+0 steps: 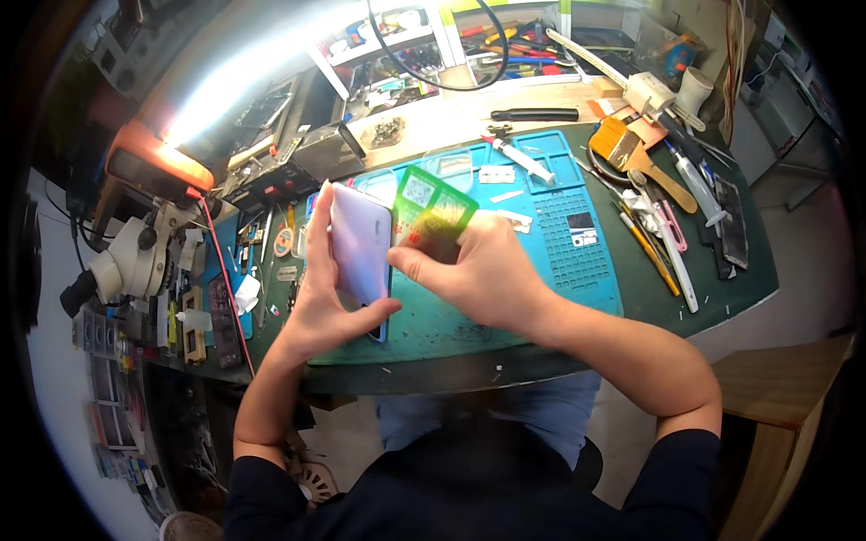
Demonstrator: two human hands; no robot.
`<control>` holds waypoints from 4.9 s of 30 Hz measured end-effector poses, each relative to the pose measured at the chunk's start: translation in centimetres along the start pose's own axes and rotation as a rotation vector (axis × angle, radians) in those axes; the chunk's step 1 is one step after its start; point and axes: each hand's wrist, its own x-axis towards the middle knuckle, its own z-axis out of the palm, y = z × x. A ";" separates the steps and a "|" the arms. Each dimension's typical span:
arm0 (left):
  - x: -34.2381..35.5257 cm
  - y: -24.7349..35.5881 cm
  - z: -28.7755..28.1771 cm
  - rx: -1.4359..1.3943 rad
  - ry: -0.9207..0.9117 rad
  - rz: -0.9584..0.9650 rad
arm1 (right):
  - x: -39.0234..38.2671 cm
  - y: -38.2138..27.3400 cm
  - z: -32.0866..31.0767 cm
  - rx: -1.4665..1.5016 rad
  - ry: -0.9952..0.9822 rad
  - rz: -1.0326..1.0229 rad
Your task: The person cleans the back of a smartphone with a green card, then uses a prying tool to separate the back cover from the frame. They proceed to use tweezers to remove small internal components and connectors from the phone's chassis.
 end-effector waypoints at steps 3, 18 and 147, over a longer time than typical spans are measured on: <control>-0.4 0.2 0.4 0.002 0.028 -0.038 | -0.4 0.1 0.5 0.103 0.010 0.003; 0.5 2.1 1.4 0.374 0.082 0.080 | 0.7 -1.0 -0.9 -0.010 0.199 -0.031; -0.1 0.4 -0.1 -0.135 0.384 -0.109 | -1.6 -0.7 -4.3 -0.238 -0.103 0.171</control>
